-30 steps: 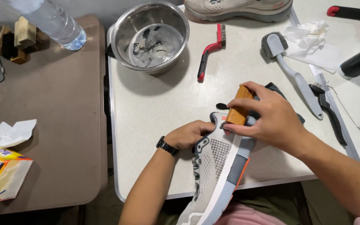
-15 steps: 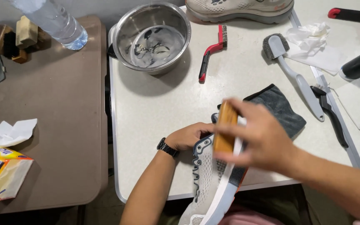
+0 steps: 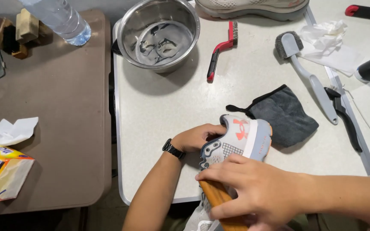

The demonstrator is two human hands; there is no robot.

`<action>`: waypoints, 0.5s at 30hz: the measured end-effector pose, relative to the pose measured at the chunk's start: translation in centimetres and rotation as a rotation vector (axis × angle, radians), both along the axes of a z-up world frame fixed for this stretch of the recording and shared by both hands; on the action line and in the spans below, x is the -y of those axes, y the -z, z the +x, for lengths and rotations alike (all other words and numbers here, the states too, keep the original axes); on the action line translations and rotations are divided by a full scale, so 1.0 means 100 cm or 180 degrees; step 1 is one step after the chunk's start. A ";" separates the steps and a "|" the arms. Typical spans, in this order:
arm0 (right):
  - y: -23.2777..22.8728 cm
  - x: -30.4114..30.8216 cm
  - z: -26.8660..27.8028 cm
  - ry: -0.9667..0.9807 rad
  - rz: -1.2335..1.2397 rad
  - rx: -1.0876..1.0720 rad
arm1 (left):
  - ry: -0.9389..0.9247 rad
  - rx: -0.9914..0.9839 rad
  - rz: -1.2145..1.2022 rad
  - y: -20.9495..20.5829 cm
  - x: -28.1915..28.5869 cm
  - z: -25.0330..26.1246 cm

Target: A person is meticulously cleaning a pair of grey and white sneakers using specialized brushes and a cleaning foam on a white workbench.

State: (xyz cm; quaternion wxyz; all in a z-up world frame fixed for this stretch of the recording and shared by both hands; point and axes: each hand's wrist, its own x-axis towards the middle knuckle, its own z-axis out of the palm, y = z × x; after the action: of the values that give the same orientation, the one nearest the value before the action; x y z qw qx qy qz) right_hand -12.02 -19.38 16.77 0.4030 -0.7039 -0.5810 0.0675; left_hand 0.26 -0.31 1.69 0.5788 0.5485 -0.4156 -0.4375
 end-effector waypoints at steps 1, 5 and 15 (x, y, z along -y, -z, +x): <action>0.005 0.001 0.010 0.0012 0.0005 -0.0010 | 0.0012 -0.0010 0.0005 0.007 -0.001 0.000; 0.026 0.012 0.048 0.2034 -0.0390 0.1025 | 0.0133 -0.0727 -0.0185 0.010 -0.002 -0.002; 0.020 -0.001 0.031 0.1318 -0.0176 0.0827 | -0.0010 -0.0168 -0.0013 -0.002 -0.001 -0.002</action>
State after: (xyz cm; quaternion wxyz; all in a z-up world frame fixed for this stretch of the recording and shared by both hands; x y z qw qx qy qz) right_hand -8.90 -19.27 14.77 0.3107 -0.8215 -0.4691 -0.0917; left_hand 0.05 -0.21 1.91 0.5914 0.5362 -0.4002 -0.4501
